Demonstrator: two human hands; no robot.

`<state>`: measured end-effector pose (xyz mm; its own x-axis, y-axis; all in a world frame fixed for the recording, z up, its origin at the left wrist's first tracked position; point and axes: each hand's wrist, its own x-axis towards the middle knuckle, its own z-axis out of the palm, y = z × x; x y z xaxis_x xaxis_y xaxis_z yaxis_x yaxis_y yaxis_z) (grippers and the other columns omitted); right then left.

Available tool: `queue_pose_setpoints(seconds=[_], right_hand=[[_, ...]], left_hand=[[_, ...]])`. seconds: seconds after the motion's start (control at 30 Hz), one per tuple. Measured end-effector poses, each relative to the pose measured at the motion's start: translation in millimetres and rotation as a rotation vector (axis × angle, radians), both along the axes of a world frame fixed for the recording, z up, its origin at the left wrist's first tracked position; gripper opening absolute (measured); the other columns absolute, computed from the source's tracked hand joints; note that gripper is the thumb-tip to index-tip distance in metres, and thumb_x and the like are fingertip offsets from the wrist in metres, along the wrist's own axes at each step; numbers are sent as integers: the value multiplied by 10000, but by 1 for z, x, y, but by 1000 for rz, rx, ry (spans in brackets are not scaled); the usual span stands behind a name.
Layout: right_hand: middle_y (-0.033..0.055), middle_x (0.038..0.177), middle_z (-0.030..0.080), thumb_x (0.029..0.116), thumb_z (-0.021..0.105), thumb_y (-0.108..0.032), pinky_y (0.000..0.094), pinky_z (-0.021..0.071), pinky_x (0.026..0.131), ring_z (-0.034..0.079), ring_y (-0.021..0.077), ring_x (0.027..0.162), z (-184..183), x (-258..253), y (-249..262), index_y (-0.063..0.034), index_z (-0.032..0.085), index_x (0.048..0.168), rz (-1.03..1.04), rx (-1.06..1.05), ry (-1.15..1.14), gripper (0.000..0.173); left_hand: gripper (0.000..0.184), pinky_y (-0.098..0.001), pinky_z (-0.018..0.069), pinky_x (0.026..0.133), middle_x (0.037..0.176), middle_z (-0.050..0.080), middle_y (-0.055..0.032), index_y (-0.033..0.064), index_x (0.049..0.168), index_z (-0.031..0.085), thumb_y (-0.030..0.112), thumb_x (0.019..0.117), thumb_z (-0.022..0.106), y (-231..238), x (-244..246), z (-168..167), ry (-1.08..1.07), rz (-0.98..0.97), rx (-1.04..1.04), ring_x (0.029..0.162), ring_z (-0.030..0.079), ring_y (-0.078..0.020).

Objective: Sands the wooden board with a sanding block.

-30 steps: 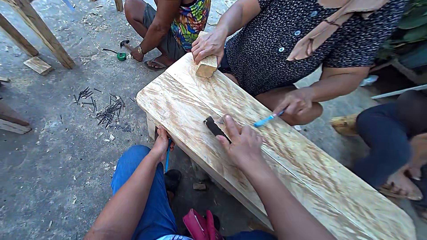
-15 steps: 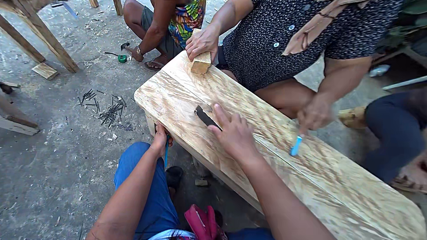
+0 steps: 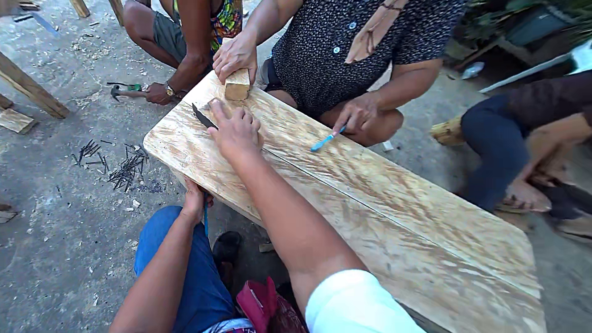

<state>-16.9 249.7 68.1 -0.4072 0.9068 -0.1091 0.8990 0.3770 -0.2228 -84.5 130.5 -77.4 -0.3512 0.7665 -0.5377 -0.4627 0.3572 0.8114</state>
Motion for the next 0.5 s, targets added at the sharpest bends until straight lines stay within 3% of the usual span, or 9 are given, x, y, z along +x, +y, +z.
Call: queue_pose_setpoints(seconds=[0.07,0.2,0.3,0.37,0.4,0.5], right_hand=[[280,1497,468,1051,530,-483,636,383,1057,454,483,1362,4,27,-12,-397,240,1638,17,-29,-19,661],[270,1329,585,1018,585,-505,654,440,957,553,490,1218,-14,140,-53,-415,343,1602,-20,62,-8,639],[314,1229,607,1011,570,-542,700,433,909,577,532,1126,-24,211,-82,-378,371,1601,-122,97,-50,644],[342,1164,607,1009,587,-515,694,435,858,590,551,1061,-26,215,-85,-274,429,1587,-125,149,-61,646],[347,1185,598,1009,606,-495,690,435,883,583,548,1085,-23,205,-83,-253,417,1594,-137,121,-73,661],[321,1270,580,1010,601,-506,656,443,933,556,527,1171,-14,146,-56,-307,373,1609,-92,62,-88,671]], left_hand=[[747,-243,397,420,587,522,-2,149,997,513,627,1015,-62,-1,1,1,27,8,5,444,452,-103],[768,-244,394,408,600,555,-10,159,1037,529,639,1008,-70,-4,3,1,12,15,32,439,457,-108],[775,-233,400,408,583,557,-5,149,1026,521,634,1006,-83,-3,3,3,-16,6,44,435,468,-99],[750,-224,397,414,565,542,-1,142,1000,508,606,1018,-82,-3,3,3,-23,6,39,432,464,-92],[748,-220,392,409,555,537,1,143,984,512,608,1019,-73,-5,3,1,-24,9,35,426,460,-89],[744,-216,381,401,553,531,5,153,970,514,620,1014,-64,-5,3,-2,-25,11,44,419,448,-83]])
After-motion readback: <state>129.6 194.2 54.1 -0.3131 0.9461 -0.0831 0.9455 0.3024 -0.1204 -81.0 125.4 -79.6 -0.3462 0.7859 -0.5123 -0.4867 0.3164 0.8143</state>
